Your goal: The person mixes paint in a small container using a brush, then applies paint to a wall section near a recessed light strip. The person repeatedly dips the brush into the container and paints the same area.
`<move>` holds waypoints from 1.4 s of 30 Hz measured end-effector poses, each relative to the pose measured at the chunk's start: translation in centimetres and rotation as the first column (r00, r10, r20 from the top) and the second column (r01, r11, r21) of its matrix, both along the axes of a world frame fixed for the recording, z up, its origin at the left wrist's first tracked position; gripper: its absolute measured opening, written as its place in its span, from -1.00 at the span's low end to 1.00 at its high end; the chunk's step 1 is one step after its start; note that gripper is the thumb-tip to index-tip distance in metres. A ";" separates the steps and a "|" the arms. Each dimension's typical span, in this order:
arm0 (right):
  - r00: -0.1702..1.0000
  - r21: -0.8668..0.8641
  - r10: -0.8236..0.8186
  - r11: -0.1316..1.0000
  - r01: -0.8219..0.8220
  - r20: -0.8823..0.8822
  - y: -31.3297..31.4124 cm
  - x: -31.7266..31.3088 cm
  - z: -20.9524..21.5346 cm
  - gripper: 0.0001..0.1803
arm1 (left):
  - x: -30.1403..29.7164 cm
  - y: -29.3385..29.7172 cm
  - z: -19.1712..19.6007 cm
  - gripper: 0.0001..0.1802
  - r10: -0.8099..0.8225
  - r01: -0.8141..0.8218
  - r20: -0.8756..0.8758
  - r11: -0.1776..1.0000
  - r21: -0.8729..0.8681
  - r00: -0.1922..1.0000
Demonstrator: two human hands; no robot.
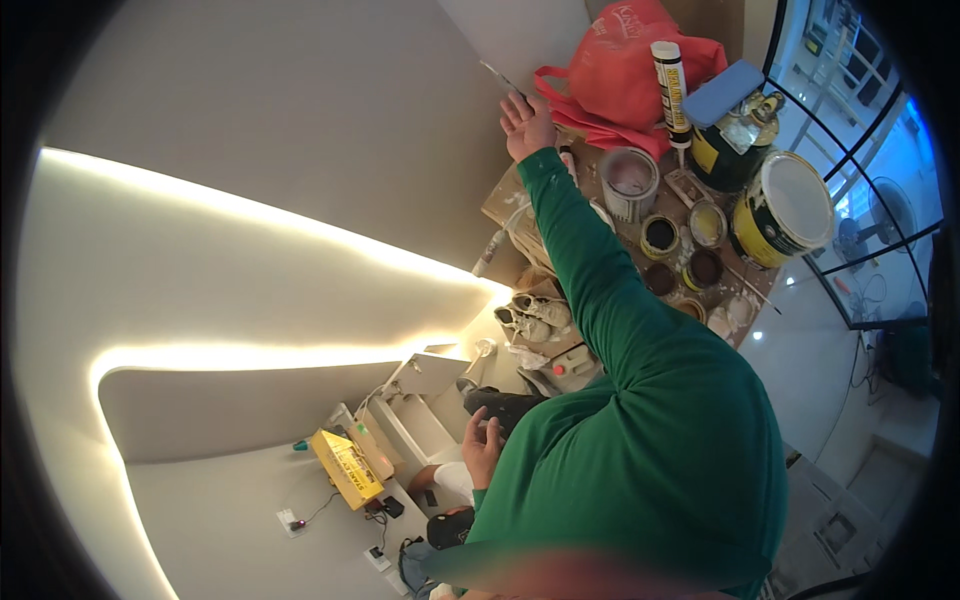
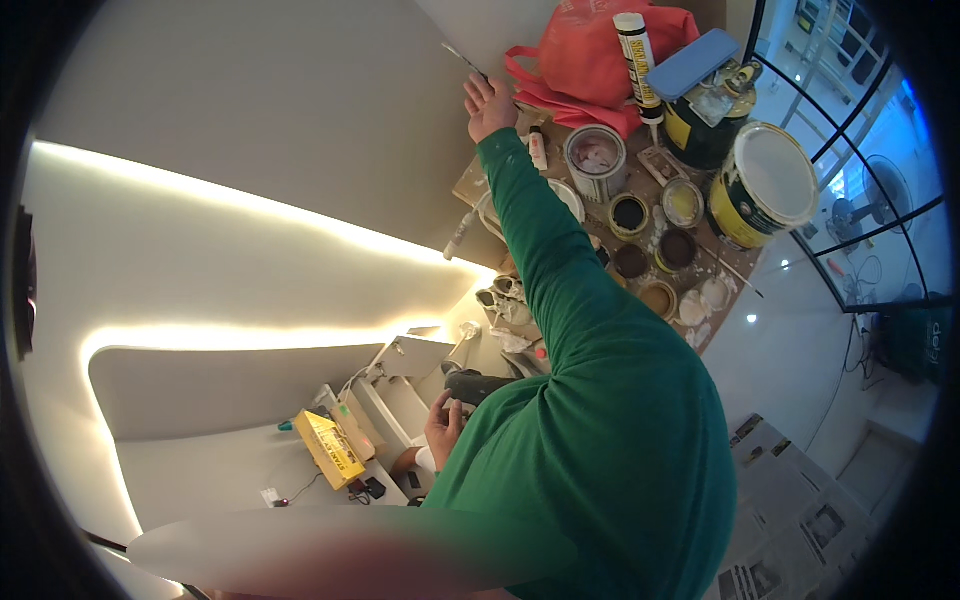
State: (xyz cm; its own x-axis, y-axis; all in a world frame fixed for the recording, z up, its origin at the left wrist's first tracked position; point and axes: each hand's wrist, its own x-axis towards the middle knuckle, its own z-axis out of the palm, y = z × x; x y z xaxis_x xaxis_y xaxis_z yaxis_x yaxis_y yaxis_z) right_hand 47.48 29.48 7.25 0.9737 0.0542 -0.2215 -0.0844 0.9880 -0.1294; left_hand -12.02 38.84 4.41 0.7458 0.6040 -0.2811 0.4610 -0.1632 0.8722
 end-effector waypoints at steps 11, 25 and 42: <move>1.000 -0.023 -0.016 1.000 0.015 -0.020 3.2 7.4 -4.0 -0.66 | 6.2 3.3 0.3 -0.52 -0.052 0.063 -0.129 0.995 0.079 0.990; 0.996 -0.067 -0.010 0.998 0.016 0.093 3.0 9.7 -4.2 -0.56 | 10.2 3.0 1.9 -0.53 -0.083 0.098 -0.172 0.992 0.085 0.982; 1.000 -0.113 -0.011 0.994 0.013 0.014 2.8 8.9 -6.0 -0.59 | 11.8 2.8 1.8 -0.50 -0.104 0.142 -0.229 0.978 0.154 0.968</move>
State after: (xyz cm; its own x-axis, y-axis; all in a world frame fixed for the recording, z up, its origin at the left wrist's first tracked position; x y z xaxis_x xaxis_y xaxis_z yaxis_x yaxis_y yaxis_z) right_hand 56.36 32.28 1.27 0.9770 0.0177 -0.2126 -0.0701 0.9679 -0.2413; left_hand -0.27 41.68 6.23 0.7490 0.5638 -0.3482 0.6045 -0.3662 0.7074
